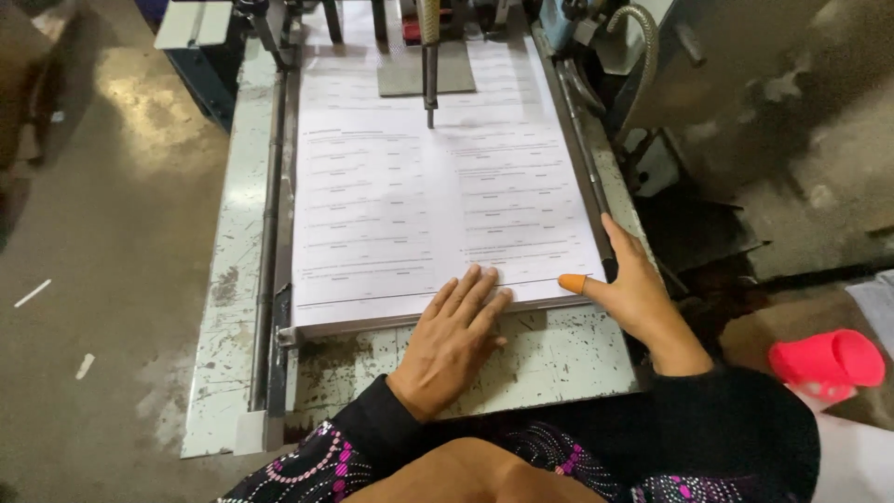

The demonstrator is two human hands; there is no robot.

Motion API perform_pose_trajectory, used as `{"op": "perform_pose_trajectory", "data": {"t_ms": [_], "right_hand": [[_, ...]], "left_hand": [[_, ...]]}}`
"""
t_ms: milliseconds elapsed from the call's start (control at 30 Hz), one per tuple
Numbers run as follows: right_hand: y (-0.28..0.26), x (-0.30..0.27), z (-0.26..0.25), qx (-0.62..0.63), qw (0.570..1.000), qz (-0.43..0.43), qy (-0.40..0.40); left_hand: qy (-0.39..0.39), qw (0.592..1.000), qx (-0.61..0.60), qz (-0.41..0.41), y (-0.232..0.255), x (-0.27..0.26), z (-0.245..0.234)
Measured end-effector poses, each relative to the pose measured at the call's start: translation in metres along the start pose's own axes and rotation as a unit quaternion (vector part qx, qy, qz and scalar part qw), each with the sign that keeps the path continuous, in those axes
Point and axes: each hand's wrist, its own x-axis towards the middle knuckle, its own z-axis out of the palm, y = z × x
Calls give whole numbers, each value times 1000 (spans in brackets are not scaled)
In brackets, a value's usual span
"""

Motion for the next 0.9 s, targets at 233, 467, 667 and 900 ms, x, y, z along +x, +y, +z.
{"op": "perform_pose_trajectory", "data": {"t_ms": [233,467,667,900], "right_hand": [[-41,-23,-8,1,998,58,5],[-50,-33,-15,28,999,14,20],[-40,-31,-15,51,999,-7,16],[-32,-27,-16,67,998,-18,-15]], "left_hand": [[-33,999,-25,1,0,-1,-4],[-30,999,-6,-10,-1,0,1],[-8,1000,22,5,-2,-1,10],[0,1000,28,-6,4,1,3]]}}
